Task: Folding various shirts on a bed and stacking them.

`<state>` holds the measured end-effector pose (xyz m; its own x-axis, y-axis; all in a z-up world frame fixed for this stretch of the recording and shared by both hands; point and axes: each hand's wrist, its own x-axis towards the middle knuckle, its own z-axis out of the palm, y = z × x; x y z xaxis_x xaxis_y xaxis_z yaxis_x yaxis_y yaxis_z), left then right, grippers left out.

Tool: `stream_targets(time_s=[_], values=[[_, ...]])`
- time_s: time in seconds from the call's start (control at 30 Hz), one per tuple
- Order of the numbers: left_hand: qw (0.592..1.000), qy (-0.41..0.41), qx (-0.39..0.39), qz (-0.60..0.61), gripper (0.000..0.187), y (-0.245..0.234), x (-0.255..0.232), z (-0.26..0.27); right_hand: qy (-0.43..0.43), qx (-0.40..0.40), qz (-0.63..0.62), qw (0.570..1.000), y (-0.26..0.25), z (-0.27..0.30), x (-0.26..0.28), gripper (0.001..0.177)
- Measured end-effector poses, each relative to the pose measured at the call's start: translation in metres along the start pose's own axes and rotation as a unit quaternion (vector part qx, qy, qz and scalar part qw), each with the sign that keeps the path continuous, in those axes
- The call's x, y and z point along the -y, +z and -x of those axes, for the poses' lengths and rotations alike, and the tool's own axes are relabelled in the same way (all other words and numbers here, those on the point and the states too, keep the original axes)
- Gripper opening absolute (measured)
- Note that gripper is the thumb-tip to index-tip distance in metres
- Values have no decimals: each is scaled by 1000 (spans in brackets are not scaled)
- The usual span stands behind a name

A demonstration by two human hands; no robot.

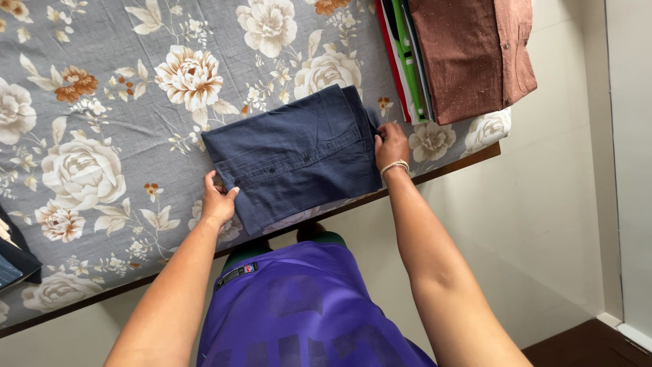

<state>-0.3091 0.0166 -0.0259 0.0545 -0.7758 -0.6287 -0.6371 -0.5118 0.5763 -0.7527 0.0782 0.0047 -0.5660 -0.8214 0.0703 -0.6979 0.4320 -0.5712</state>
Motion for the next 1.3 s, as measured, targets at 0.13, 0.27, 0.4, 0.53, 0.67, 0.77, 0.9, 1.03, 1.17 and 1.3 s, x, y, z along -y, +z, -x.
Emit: stream_targets(time_s=[0.13, 0.27, 0.4, 0.53, 0.67, 0.77, 0.9, 1.03, 1.17, 1.3], values=[[1000, -9, -4, 2, 75, 2, 0, -3, -30, 82, 30, 996, 18, -5, -8, 15], [997, -21, 12, 80, 74, 0, -1, 0, -24, 126, 108, 986, 33, 9, -2, 17], [964, -13, 67, 255, 68, 0, 9, -7, 33, 74, 45, 996, 40, 33, 5, 32], [970, 20, 72, 230, 56, -7, -15, 6, -40, 29, 18, 999, 29, 64, 50, 60], [966, 109, 52, 227, 57, -23, -98, 52, 16, 14, 17, 1000, 38, 82, 76, 63], [942, 201, 96, 250, 56, -35, -165, 98, 185, 75, -152, 968, 41, 74, 103, 55], [894, 354, 218, 167, 50, -57, -273, 191, 291, 113, -312, 897, -19, 52, 189, 59], [830, 531, 171, 13, 52, -27, -285, 242, 285, 108, -357, 883, -24, 40, 208, 60], [828, 506, 223, -91, 57, -9, -260, 271, 282, 101, -400, 866, -30, 26, 215, 61], [834, 485, 260, -37, 48, -6, -229, 275, 291, 100, -437, 845, -34, 19, 208, 63]])
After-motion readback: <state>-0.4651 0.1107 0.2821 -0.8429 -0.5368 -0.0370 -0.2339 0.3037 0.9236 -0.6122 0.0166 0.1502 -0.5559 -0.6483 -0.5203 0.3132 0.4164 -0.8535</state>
